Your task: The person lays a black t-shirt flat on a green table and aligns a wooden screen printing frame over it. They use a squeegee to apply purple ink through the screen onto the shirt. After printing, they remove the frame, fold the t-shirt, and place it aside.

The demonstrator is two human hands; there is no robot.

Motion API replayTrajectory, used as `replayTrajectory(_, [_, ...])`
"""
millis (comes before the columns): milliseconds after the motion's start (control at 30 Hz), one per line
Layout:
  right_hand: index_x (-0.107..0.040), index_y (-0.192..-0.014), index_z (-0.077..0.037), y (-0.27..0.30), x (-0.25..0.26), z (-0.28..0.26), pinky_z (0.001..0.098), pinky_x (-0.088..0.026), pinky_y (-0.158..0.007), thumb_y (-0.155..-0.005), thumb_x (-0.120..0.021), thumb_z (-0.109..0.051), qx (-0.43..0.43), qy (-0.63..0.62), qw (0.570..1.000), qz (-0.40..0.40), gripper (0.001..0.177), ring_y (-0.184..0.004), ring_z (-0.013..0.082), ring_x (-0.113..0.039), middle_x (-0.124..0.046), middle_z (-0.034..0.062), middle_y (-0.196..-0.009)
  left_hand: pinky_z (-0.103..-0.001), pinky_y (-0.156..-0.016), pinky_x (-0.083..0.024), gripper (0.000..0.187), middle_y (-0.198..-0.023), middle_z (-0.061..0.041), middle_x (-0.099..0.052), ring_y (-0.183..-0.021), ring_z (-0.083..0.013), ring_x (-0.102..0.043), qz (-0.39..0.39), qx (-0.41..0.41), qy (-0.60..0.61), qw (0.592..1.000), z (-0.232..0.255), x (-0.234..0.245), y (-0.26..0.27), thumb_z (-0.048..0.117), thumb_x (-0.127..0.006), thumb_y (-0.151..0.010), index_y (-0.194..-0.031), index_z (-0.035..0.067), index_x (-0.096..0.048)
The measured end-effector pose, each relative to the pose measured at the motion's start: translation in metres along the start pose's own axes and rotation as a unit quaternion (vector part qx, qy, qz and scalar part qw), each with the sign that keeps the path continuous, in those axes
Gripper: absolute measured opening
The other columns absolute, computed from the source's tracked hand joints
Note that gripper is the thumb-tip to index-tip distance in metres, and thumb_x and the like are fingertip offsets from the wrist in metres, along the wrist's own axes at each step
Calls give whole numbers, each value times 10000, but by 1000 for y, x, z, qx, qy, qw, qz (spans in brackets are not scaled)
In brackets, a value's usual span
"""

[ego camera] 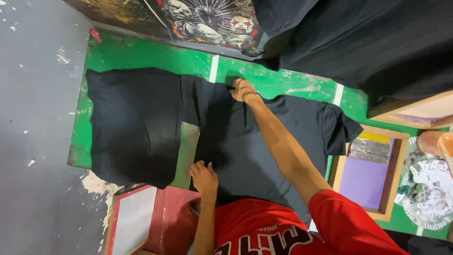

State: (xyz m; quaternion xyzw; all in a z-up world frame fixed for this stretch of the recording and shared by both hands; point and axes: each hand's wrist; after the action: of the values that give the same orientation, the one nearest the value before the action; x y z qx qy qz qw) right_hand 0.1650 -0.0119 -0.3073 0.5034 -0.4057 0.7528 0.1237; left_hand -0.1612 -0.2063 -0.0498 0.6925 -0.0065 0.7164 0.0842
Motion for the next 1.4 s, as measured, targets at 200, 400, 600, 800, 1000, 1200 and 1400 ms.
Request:
replayTrajectory(200, [-764,-1065,-237,-120,169,95,394,-568,-909,-820,-744,-568,-29,-435,717,-545,412,-1095,288,-695,-755,92,-1059,-343,-737,-568,296,-1004,-8,-490,-969,-224,-565,56,26,-22,998,6,-12,5,462,-570,-985,-1060,176,-554])
replayTrajectory(400, [-763,-907,-55,-135,276,149,227,-443,-467,-793,-836,-210,-118,-633,637,-425,206,-541,123,-575,-613,65,-667,-391,-758,-571,288,-1111,-103,-555,-1052,-279,-585,55,-82,-48,994,-3,-24,18,387,-594,-977,-1083,121,-576])
replayTrajectory(600, [-766,-890,-178,-122,296,229,287,-508,-569,-842,-869,-210,-194,-608,701,-319,118,-694,77,-615,-696,4,-780,-580,-953,-500,259,-1106,-248,-685,-1113,-497,-645,-397,-80,275,872,18,107,41,415,-369,-1067,-1119,200,-503])
replayTrajectory(800, [-652,-888,-142,-149,366,205,228,-478,-699,-963,-785,-177,-29,-633,742,-219,156,-821,57,-579,-633,-43,-868,-349,-808,-466,345,-948,-46,-662,-861,-191,-611,-290,-41,441,849,-18,110,61,447,-493,-1017,-1114,130,-587])
replayTrajectory(1000, [-568,-1279,-116,-117,311,152,397,-531,-911,-944,-763,-312,44,-574,774,-264,434,-908,288,-599,-415,117,-1171,-665,-866,-435,389,-1195,-232,-603,-1162,-475,-522,-111,34,187,975,-31,63,27,230,-647,-962,-1322,107,-571])
replayTrajectory(1200, [-615,-1283,-225,-16,320,231,621,-492,-980,-961,-719,-443,-115,-424,855,-277,403,-1202,475,-570,-568,162,-1222,-536,-888,-518,407,-1214,-106,-644,-1135,-362,-627,18,-43,186,981,6,38,-5,229,-701,-915,-1311,192,-612])
replayTrajectory(1400, [-367,-1566,-223,16,341,279,699,-113,-1216,-990,-557,-627,-176,-268,855,-408,729,-1526,499,-76,-202,213,-1652,-626,-1049,-429,479,-1495,-157,-512,-1385,-411,-467,118,-261,184,940,113,39,-81,333,-663,-991,-1416,137,-562])
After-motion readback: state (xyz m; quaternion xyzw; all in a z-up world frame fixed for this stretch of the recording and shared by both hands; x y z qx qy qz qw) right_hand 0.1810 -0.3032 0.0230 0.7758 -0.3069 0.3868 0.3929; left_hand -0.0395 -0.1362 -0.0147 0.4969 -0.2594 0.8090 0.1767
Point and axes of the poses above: each hand's wrist, its own y-axis away from the middle knuckle, its own x-axis out of the back of the hand, z = x × y
